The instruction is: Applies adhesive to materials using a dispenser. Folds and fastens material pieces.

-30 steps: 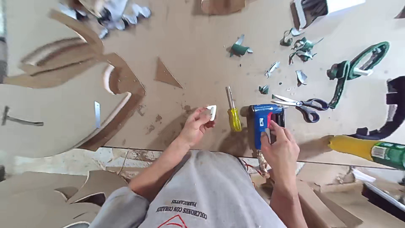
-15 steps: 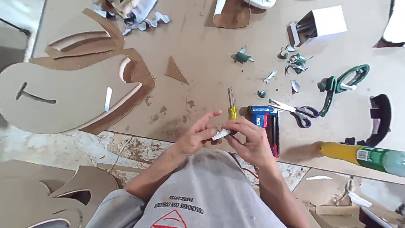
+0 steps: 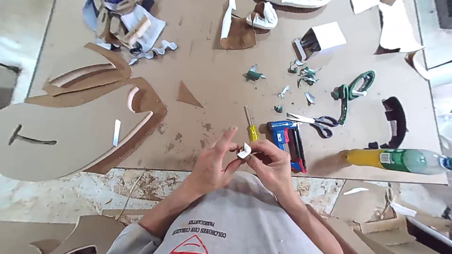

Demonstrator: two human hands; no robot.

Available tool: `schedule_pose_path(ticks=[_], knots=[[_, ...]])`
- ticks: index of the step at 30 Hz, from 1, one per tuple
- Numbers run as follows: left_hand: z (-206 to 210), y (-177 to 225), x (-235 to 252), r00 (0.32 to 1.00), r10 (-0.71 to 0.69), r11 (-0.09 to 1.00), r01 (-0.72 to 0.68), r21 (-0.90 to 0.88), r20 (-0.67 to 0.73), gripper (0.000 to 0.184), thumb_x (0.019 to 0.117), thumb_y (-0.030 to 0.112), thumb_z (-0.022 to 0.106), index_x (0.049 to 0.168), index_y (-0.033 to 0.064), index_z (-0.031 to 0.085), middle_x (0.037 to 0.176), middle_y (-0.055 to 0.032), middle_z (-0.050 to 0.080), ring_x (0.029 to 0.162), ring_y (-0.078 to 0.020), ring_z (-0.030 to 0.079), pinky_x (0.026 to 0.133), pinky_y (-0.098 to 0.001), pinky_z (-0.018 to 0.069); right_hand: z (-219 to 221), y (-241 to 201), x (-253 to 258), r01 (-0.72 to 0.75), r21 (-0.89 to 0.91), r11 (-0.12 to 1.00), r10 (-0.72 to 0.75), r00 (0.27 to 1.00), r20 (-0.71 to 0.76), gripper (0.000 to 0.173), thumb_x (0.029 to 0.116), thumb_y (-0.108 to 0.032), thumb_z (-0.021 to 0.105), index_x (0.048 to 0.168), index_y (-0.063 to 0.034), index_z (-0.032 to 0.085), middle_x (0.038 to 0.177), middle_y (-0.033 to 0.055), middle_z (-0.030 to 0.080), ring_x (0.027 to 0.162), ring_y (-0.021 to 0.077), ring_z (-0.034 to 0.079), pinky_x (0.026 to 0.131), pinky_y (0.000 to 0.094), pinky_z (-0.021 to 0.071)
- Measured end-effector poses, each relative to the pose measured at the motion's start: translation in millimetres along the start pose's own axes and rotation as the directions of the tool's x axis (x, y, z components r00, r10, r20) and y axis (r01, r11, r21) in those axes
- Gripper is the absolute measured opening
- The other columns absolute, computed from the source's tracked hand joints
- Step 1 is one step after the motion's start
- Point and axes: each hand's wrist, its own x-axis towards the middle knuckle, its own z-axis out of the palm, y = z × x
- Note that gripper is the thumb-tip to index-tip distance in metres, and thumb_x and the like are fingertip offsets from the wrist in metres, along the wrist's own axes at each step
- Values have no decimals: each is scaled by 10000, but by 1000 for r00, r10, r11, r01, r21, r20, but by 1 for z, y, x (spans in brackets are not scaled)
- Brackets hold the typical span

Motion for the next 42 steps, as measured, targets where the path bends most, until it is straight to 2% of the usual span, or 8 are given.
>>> schedule_pose_path(ticks=[3,9,13,17,20,23,30,42], knots=[[-3,4,5,997,48,996,-52,-71,-53,682,906,133,712,1488,25,375,1254,-138,687,1155,-232,670,1013,-418,566,0,-4,-2,43,-173,984,-58,995,-84,149,927,-79,710,1027,31,708,966,63,748,855,88,734,734,256,649],[9,14,14,985,121,992,-124,-15,-126,379,973,68,684,1317,-36,565,1094,-111,759,1023,-158,725,911,-334,609,3,-8,-8,51,-182,982,-66,995,-79,177,913,-50,688,1056,55,699,921,65,739,772,64,713,673,229,631],[15,17,15,969,106,982,-138,-131,-223,378,942,10,705,1288,-4,556,1024,-87,769,949,-143,747,871,-318,636,9,-8,-9,23,33,999,-20,996,-88,140,939,-25,643,1049,55,673,891,31,730,732,50,692,629,228,611],[5,19,14,952,-150,951,65,-301,-267,443,930,-8,620,1340,0,452,968,-11,730,830,-85,694,747,-267,598,-1,-9,-4,145,327,934,-64,967,-248,157,988,-143,620,1118,-91,694,995,-12,740,798,99,711,673,300,629],[-6,14,12,953,-199,912,96,-398,-226,577,908,27,536,1451,67,344,940,48,666,787,-76,655,695,-270,585,-22,-22,3,229,138,963,-175,929,-325,154,1001,-126,636,1132,-57,682,984,-7,744,801,96,721,687,294,643],[-8,20,16,980,-33,972,-14,-235,-195,538,986,125,621,1475,175,401,1190,-16,697,990,-150,707,879,-341,609,-15,-18,3,150,-143,978,-185,942,-279,142,924,-43,665,1033,48,678,900,26,747,754,56,712,670,246,636],[11,26,27,978,124,990,-134,-49,-168,337,935,41,731,1233,-51,603,1030,-115,770,985,-161,744,905,-339,626,3,-14,-6,146,-226,963,-184,970,-160,180,899,-62,709,1017,73,699,909,64,731,757,37,704,666,198,626],[26,19,43,959,-265,865,192,-463,-96,421,940,-16,667,1300,-10,448,937,-76,737,854,-154,720,816,-340,616,11,12,4,128,344,930,-59,977,-204,121,969,-26,607,1077,5,651,930,3,727,785,66,695,691,260,612]])
